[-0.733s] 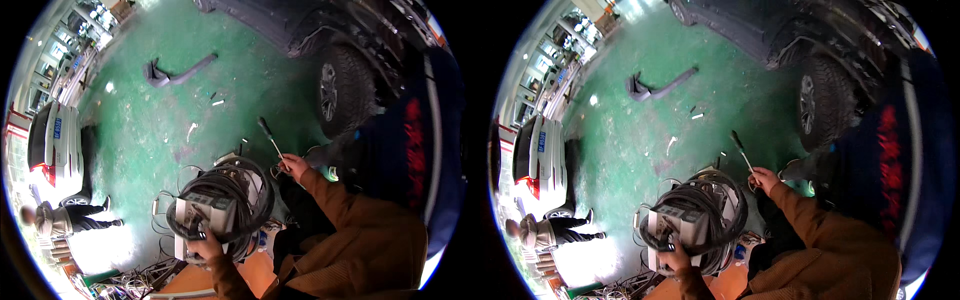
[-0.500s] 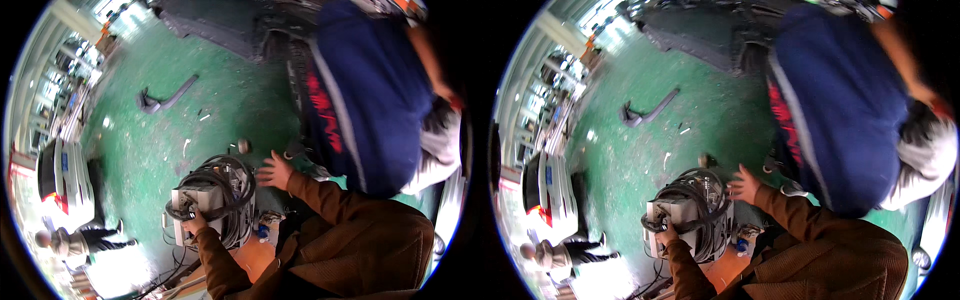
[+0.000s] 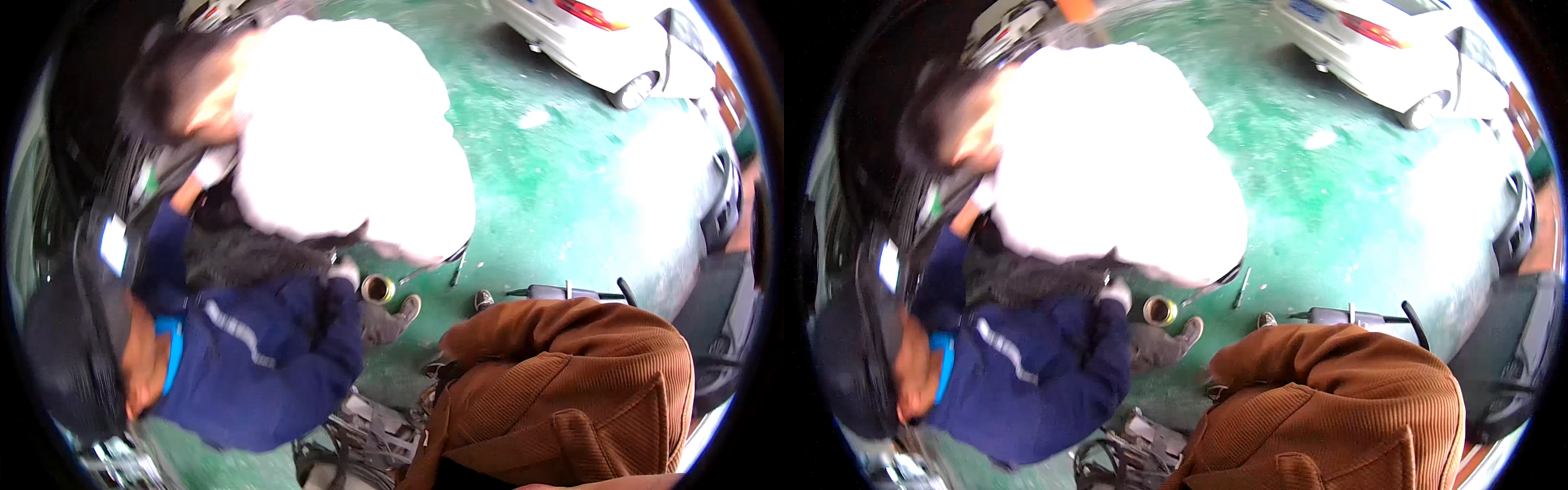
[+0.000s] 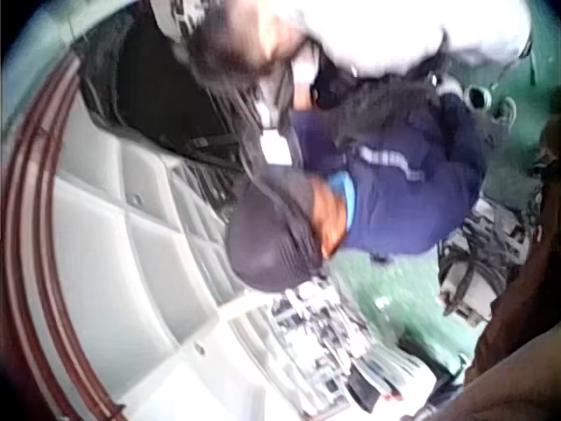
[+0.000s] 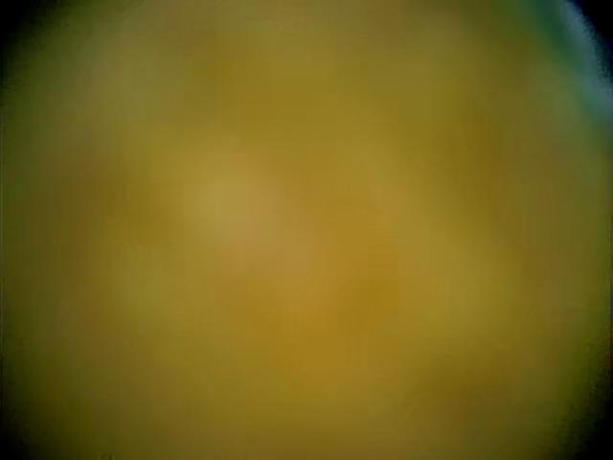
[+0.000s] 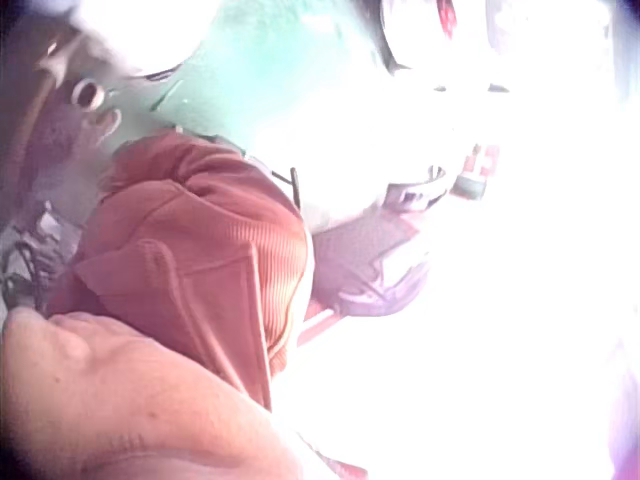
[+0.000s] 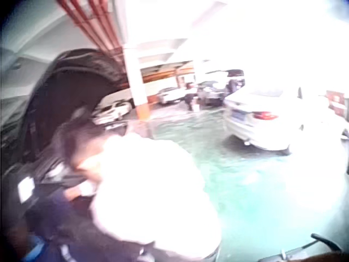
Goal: The person removes fasteners and clips from the front bumper of a car using a pry tool, a screwdriver, and a power drill. They work on the lower edge of the bumper, detaching plastic components and securing the bumper cover.
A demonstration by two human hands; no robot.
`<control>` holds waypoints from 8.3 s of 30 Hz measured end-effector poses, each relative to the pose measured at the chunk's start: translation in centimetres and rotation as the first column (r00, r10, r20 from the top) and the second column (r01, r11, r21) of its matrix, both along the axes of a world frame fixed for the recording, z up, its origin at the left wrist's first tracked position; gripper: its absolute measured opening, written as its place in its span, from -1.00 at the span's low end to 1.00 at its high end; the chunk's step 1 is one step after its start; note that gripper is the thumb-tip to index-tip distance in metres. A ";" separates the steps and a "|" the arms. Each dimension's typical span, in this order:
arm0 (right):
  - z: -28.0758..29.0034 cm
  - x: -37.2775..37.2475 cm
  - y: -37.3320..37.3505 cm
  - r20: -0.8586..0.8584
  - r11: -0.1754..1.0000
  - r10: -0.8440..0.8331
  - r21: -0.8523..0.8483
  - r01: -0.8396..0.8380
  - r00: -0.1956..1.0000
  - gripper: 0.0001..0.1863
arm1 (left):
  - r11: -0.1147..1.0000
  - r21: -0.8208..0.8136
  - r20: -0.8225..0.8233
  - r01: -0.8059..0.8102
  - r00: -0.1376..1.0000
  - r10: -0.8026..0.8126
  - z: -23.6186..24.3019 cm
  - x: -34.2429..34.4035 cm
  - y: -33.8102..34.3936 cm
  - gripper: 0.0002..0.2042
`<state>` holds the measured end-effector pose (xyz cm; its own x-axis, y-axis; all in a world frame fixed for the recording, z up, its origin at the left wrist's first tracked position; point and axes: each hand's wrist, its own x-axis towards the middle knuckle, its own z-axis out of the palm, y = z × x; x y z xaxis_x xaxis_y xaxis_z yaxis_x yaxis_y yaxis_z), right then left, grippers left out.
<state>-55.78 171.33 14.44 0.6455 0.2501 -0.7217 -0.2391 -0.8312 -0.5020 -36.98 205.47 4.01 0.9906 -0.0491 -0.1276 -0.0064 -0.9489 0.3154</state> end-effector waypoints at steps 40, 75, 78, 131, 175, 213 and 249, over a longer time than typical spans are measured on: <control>-27.2 -56.8 -86.6 -0.309 -0.918 -0.352 -0.072 0.391 -0.883 -0.88 | 0.919 -0.361 -0.601 0.161 0.713 -0.361 -4.6 -19.2 -110.5 -0.36; 16.7 33.0 -185.7 0.099 0.331 -0.925 0.682 0.652 0.366 -0.42 | 0.231 -0.917 -0.399 -0.326 0.758 -0.516 21.7 33.9 -204.3 -0.51; 18.9 41.9 -189.5 0.269 0.509 -0.839 0.695 0.507 0.473 -0.42 | 0.044 -0.952 -0.289 -0.303 0.844 -0.452 24.7 41.6 -209.2 -0.57; 32.9 76.9 -193.0 0.134 0.704 -0.655 0.466 0.536 0.744 -0.39 | -0.700 -0.586 -0.364 -0.407 0.905 -0.221 28.4 65.5 -215.1 -0.62; 30.5 78.0 -195.9 0.356 0.916 -0.331 0.344 0.207 0.874 -0.31 | -0.620 -0.643 -0.429 -0.450 0.882 -0.195 29.3 66.1 -215.6 -0.65; 33.0 78.5 -195.6 0.144 0.903 -0.351 0.312 0.294 0.925 -0.35 | -0.623 -0.641 -0.416 -0.448 0.885 -0.209 29.1 65.9 -215.5 -0.68; 31.6 77.1 -193.8 -0.013 0.703 -0.647 0.376 0.603 0.763 -0.40 | -0.611 -0.665 -0.392 -0.428 0.897 -0.202 29.2 66.1 -215.3 -0.71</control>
<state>21.29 -22.42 46.00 0.8123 -0.0290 -0.5825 -0.5657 -0.2821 -0.7748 29.10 -9.85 33.19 0.9235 -0.2680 -0.2746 0.3677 0.8227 0.4336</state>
